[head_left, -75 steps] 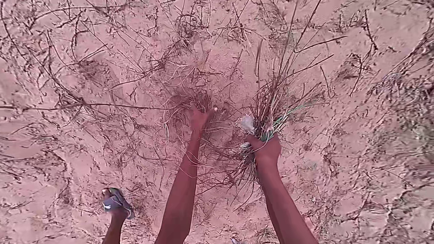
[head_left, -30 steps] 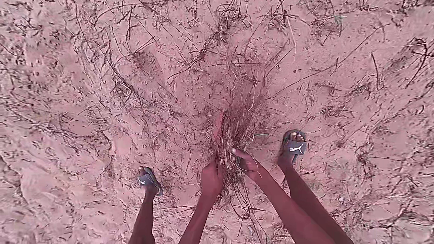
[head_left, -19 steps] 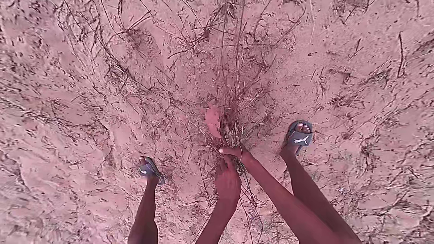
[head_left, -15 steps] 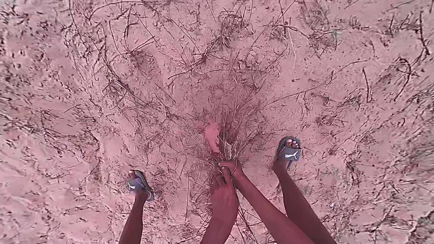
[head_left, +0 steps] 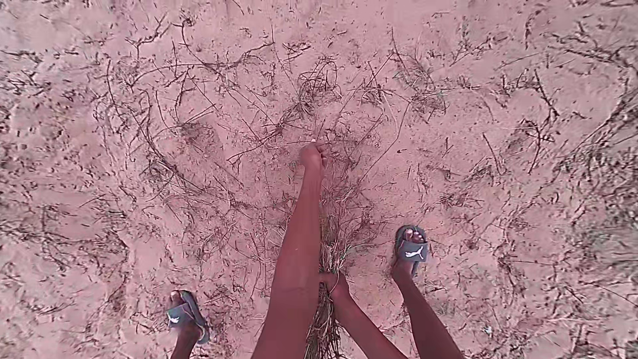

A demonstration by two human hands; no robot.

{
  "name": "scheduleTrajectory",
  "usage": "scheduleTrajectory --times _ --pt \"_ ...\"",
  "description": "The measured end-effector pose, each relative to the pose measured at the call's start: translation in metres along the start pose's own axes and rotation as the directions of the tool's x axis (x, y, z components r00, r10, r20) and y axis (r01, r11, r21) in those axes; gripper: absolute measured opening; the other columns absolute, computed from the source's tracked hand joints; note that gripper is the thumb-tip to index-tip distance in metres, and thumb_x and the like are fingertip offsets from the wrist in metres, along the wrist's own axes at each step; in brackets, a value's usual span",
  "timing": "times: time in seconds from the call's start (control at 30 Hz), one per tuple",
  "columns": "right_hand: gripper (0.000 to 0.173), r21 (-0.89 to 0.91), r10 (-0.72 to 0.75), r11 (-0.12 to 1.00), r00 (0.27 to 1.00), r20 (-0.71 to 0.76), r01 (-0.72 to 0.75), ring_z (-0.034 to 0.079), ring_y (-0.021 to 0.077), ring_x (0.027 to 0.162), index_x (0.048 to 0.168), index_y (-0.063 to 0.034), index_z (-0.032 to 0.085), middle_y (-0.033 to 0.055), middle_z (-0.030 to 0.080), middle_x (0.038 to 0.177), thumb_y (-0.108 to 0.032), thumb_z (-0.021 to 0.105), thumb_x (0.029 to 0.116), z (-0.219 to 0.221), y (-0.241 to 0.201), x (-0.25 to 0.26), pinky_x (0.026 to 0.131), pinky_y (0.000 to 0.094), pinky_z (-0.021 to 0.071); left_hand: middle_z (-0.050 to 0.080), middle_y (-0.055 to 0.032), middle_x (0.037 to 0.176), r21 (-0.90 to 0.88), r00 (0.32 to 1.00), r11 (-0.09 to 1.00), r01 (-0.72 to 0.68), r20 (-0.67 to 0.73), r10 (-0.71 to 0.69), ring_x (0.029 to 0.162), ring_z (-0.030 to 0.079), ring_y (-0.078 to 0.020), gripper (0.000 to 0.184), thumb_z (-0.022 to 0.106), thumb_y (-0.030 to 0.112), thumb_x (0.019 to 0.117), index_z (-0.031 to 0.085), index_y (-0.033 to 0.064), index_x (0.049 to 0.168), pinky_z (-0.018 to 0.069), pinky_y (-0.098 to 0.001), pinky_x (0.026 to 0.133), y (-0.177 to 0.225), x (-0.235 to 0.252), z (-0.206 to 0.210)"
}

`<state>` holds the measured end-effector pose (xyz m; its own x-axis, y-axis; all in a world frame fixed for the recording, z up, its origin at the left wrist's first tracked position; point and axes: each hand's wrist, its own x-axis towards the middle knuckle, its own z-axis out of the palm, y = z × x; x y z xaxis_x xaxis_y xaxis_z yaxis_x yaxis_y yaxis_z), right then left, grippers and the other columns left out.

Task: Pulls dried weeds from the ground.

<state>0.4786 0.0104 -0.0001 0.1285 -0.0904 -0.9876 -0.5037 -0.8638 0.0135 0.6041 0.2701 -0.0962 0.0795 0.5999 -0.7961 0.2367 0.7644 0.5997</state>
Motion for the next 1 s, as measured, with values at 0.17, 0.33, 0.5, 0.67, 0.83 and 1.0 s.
scheduleTrajectory --times 0.17,0.33,0.5,0.67,0.83,1.0 --pt "0.042 -0.029 0.002 1.000 0.999 0.037 -0.001 0.062 0.0363 0.108 0.116 0.0056 0.065 0.0252 0.066 0.113 -0.016 0.079 0.0834 -0.014 0.004 -0.003 0.092 0.0572 0.0475 0.067 -0.0205 0.094 0.529 0.919 0.762 -0.373 0.098 0.382 0.088 0.063 -0.0316 0.034 0.042 0.015 0.1080 0.070 -0.0054 0.107 0.0475 -0.0519 0.086 -0.005 -0.023 -0.035" --pt "0.050 -0.221 0.042 0.975 0.997 0.061 -0.028 0.061 0.0390 0.116 0.122 0.0055 0.064 0.0268 0.066 0.121 -0.021 0.080 0.0834 -0.010 0.009 -0.008 0.098 0.0588 0.0465 0.061 -0.0150 0.079 0.606 0.913 0.699 -0.378 0.119 0.390 0.071 0.056 -0.0272 0.034 0.043 0.017 0.1095 0.069 -0.0026 0.100 0.0459 -0.0498 0.072 -0.015 -0.065 -0.089" --pt "0.050 -0.281 0.032 0.959 0.999 -0.024 -0.037 0.062 0.0405 0.119 0.124 0.0049 0.064 0.0270 0.066 0.123 -0.026 0.079 0.0875 -0.004 0.013 -0.008 0.099 0.0594 0.0461 0.069 -0.0218 0.083 0.791 0.990 0.601 -0.115 0.038 0.139 0.080 0.067 -0.0358 0.030 0.046 0.008 0.1047 0.072 -0.0075 0.100 0.0506 -0.0536 0.080 -0.122 -0.182 -0.190" --pt "0.057 -0.455 -0.007 0.890 0.998 -0.069 -0.025 0.065 0.0381 0.116 0.134 -0.0008 0.059 0.0241 0.067 0.123 -0.032 0.078 0.0905 0.002 -0.004 -0.011 0.096 0.0559 0.0502 0.072 -0.0262 0.109 0.973 0.907 0.223 0.068 0.033 -0.421 0.109 0.069 -0.0425 0.032 0.047 0.016 0.1066 0.070 -0.0023 0.119 0.0505 -0.0572 0.097 -0.207 -0.236 -0.291" --pt "0.069 -0.693 -0.078 0.718 0.997 0.017 0.068 0.066 0.0368 0.117 0.145 -0.0094 0.052 0.0201 0.068 0.126 -0.039 0.077 0.0882 0.003 -0.030 -0.027 0.093 0.0552 0.0539 0.069 -0.0232 0.118 0.954 0.968 0.253 -0.158 0.099 0.232 0.109 0.068 -0.0421 0.037 0.056 0.018 0.1030 0.063 0.0024 0.135 0.0527 -0.0580 0.093 -0.077 -0.169 -0.220" --pt "0.062 -0.628 -0.023 0.768 0.986 0.167 0.125 0.062 0.0395 0.122 0.139 -0.0031 0.057 0.0238 0.065 0.129 -0.033 0.078 0.0883 -0.021 -0.034 -0.017 0.098 0.0595 0.0488 0.060 -0.0244 0.137 0.610 0.436 -0.213 -0.763 0.729 0.527 0.131 0.054 -0.0477 0.046 0.065 0.000 0.0924 0.063 0.0090 0.138 0.0474 -0.0620 0.101 0.048 -0.015 -0.068"
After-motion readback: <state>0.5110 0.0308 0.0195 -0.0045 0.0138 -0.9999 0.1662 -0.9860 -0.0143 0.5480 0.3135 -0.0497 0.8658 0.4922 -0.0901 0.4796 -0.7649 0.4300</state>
